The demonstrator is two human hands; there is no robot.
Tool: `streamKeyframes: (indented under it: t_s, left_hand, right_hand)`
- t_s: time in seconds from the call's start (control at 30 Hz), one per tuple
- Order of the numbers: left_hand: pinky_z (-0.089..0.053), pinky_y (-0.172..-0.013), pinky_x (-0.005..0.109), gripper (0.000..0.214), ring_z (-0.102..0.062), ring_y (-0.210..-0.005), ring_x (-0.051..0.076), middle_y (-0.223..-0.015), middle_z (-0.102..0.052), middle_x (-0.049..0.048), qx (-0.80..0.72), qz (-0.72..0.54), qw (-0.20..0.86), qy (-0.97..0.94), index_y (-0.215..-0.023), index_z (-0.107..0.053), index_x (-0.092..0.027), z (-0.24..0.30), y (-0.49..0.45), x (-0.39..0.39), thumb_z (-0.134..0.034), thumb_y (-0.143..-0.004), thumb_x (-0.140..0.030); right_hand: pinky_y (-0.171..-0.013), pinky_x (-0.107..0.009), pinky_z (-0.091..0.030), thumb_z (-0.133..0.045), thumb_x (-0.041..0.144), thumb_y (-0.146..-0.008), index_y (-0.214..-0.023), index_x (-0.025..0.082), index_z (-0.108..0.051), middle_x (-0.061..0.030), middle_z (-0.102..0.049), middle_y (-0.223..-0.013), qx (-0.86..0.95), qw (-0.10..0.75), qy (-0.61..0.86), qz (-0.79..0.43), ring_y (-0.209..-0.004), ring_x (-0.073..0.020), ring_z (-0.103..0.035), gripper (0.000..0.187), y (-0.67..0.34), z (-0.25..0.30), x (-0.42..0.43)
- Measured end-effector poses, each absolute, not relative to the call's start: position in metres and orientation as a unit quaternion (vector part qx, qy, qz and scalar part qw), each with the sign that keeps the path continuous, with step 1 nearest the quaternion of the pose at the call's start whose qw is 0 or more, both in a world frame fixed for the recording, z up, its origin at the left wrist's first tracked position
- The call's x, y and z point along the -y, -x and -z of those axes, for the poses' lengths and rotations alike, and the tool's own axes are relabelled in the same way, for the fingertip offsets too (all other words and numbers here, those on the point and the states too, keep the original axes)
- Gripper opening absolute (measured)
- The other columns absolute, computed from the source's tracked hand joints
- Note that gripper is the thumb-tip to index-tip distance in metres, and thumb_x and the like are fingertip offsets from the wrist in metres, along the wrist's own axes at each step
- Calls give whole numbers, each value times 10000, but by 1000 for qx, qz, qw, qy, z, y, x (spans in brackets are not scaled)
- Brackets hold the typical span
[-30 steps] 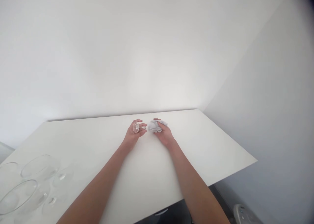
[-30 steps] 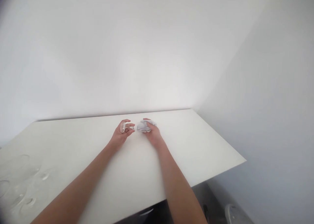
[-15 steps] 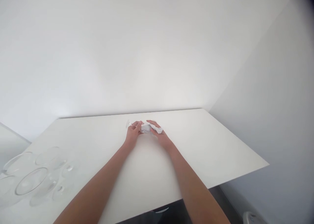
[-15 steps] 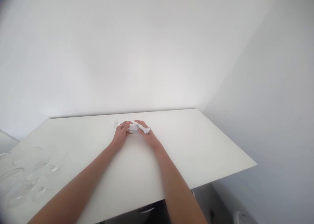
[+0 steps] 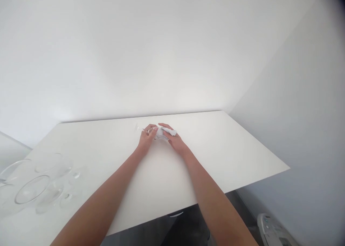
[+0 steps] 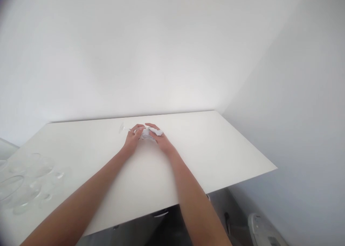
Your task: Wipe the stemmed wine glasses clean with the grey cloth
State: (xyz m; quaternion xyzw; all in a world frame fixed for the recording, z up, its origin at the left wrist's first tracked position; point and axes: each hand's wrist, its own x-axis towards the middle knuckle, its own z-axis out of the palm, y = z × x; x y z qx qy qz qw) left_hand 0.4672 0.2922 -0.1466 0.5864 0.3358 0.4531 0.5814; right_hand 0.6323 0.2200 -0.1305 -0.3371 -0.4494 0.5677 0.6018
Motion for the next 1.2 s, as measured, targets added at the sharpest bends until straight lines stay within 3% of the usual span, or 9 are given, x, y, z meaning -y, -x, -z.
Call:
streamKeyframes:
  t_s: [0.07,0.27,0.4,0.53,0.67,0.83,1.0,1.1,1.2]
  left_hand:
    - [-508,-714,280,467,-648,-801,176,-885,-703,32,-336,-446,594,-579,-1073,-728,-223,148,-468,-292,-688,-916,-660]
    - [-478,-1121,387,588,-509,-1457,280,-1622,-512,84,-148,-430,628,-631,-1426,-621,-328,145,-467,-289,-820,-883,-436]
    - [-525,-872,318,421,-673,-1026,211,-1229,-703,83,-255,-449,580,-630,-1141,-724,-232,142,-466,-289,-816,-860,-532]
    - [-397,-637,248,428,-502,-653,115,-732,-558,-36,-351,-456,570,-586,-852,-615,-215,143,-467,-289,-749,-887,-620]
    - [-515,-911,293,375,-651,-1070,183,-1249,-688,47,-242,-453,622,-591,-1155,-692,-271,142,-469,-286,-744,-921,-560]
    - [-413,-1231,437,611,-403,-1569,302,-1718,-404,54,-121,-409,661,-618,-1428,-627,-352,138,-468,-283,-848,-861,-406]
    - [-590,-891,377,476,-710,-1072,261,-1198,-725,112,-261,-448,589,-620,-1099,-712,-208,141,-468,-288,-839,-823,-574]
    - [-554,-692,322,507,-645,-730,170,-798,-633,8,-362,-446,570,-588,-882,-600,-205,146,-470,-290,-761,-845,-684]
    - [-586,-849,354,487,-700,-927,198,-976,-700,48,-314,-444,606,-580,-1001,-612,-212,148,-471,-290,-742,-877,-664]
  right_hand:
    - [-902,-303,-540,-783,427,-899,-1344,329,-703,-11,-731,-1191,431,616,339,-566,-1053,-194,-668,462,-632,133,-223]
    - [-867,-364,-575,-828,367,-813,-1226,303,-731,-26,-723,-1138,295,691,330,-571,-1019,-221,-685,429,-648,138,-231]
    - [-898,-344,-554,-804,413,-864,-1265,302,-727,-25,-731,-1132,373,637,334,-587,-1025,-205,-672,424,-644,133,-223]
    - [-887,-304,-534,-785,435,-894,-1325,300,-725,-18,-733,-1107,438,591,335,-589,-1004,-187,-659,455,-636,128,-218]
    - [-853,-321,-559,-802,367,-846,-1250,302,-739,-16,-737,-1082,348,658,346,-572,-976,-193,-677,414,-643,132,-225]
    - [-917,-408,-592,-796,333,-816,-1164,276,-737,-42,-751,-1078,282,679,337,-588,-1021,-234,-705,357,-652,136,-229]
    - [-950,-368,-569,-788,427,-875,-1238,296,-735,-29,-734,-1141,401,632,332,-573,-1060,-215,-669,390,-643,129,-220]
    - [-944,-339,-556,-774,444,-894,-1297,309,-725,-16,-721,-1088,435,613,341,-565,-1018,-196,-655,428,-639,128,-219]
    - [-916,-344,-571,-799,400,-861,-1271,306,-720,-13,-720,-1081,384,652,345,-556,-998,-195,-667,427,-642,132,-224]
